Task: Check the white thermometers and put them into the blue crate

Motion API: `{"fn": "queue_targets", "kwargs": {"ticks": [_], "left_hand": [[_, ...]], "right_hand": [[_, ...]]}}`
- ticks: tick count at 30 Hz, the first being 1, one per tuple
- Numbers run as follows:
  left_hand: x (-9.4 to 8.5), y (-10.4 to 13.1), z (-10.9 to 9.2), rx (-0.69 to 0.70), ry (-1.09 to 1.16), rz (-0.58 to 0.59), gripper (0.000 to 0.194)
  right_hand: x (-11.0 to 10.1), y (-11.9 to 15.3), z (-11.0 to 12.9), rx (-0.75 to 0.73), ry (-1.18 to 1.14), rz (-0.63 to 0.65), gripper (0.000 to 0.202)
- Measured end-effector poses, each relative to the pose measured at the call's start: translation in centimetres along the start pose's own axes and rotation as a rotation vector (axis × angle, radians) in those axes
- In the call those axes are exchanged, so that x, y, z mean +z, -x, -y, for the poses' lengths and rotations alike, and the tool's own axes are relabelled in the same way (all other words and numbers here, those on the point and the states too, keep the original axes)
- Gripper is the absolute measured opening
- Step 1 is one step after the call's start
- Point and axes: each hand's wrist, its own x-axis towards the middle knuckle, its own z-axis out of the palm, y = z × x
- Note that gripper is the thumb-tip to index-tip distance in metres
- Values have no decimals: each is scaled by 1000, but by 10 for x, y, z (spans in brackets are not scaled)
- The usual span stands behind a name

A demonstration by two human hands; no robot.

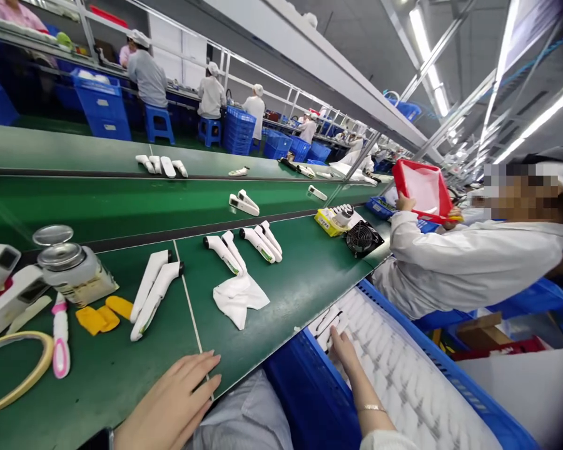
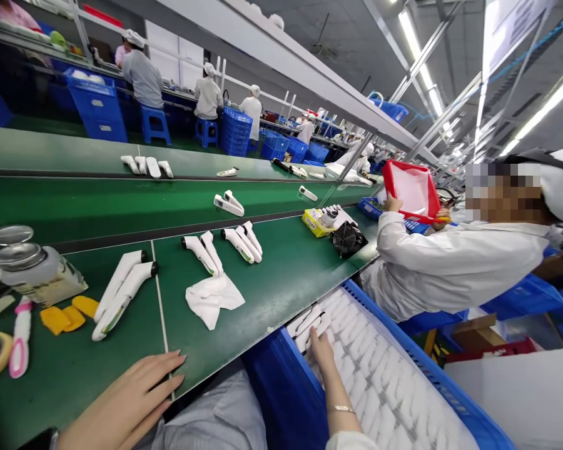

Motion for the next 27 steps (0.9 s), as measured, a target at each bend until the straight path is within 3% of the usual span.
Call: {"fn": "queue_targets", "kwargs": {"ticks": [5,8,11,14,17,20,24,27], "left_hand": [[1,0,0,-46,102,24,30],[0,-1,-2,-82,163,43,30],[-3,-1,-5,-107,194,48,31],[-4,-1,-6,-135,217,46,29],[-7,0,-6,-163,283,31,27],[-12,-1,-5,-159,350,38,30],[-9,4,2,-197,475,95,27],[14,7,16,-229,728,99,34]], "right_hand": [[-8,16,-7,2,123,85,31],[-28,15,9,-49,194,-13,28],[-49,-1,63,-225,230,-187,44],[-41,-14,149,-557,194,-228,66],[0,-15,244,-858,203,-88,60],[60,-11,327,-1024,280,63,43],[138,-11,406,-1041,392,184,35],[180,-14,442,-956,431,255,28]]}}
